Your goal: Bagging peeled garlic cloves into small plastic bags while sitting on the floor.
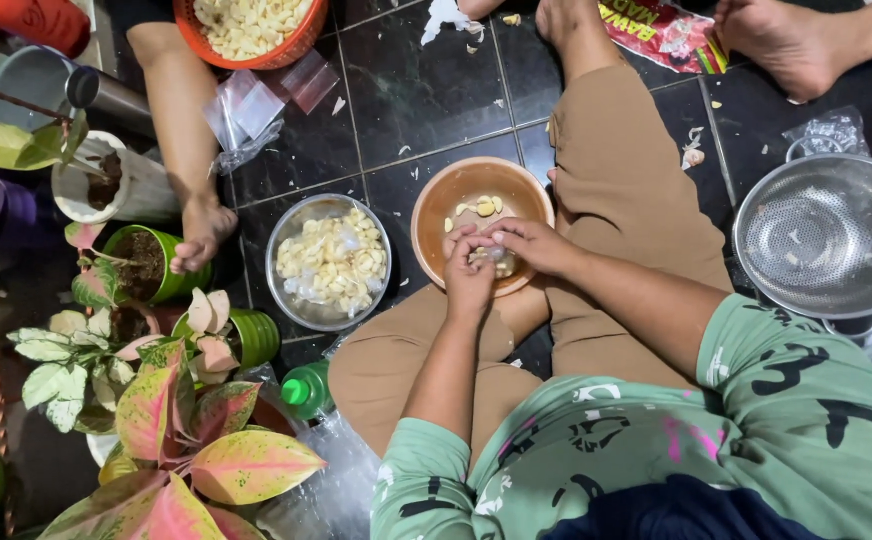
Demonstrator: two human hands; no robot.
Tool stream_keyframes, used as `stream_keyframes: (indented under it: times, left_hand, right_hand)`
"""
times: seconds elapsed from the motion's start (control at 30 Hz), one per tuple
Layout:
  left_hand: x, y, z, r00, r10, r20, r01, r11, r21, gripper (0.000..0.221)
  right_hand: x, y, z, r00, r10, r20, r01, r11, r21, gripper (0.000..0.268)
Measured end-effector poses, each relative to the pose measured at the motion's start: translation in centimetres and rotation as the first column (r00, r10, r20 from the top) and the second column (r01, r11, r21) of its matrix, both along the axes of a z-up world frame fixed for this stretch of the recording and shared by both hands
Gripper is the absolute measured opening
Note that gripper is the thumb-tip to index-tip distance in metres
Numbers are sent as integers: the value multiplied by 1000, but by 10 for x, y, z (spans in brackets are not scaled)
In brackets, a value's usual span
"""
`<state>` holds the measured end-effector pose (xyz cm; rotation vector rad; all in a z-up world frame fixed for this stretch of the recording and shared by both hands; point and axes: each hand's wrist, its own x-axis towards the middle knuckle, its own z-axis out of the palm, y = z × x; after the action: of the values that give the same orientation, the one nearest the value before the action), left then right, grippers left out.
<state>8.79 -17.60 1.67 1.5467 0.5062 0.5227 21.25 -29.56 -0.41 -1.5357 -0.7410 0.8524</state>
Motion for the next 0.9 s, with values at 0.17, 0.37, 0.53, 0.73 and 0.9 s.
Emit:
stream_keyframes:
  times: [0.17,0.37,0.53,0.73,0.9]
  left_hand:
    - [4,5,-17,992,67,-102,-57,993,103,37]
    - [1,9,-38,981,81,-179,-80,997,10,31]
    - [2,6,-51,977,-68,-204,55,996,-67,28]
    - [2,3,-48,972,-123,-201,135,990,45,15]
    - [4,4,-45,947,-188,-260,201,979,27,24]
  right_hand:
    - [-4,-1,-19,998,-53,-31,50,997,-66,24]
    - [-2,2,-35,988,-102,-113,91,991,-101,28]
    - [3,0,-45,959,-202,-198,190,979,-76,32]
    - [7,-1,-32,877,-251,-410,281,960,12,36]
    - [13,-7,6,774,-288,-564,416,903,110,35]
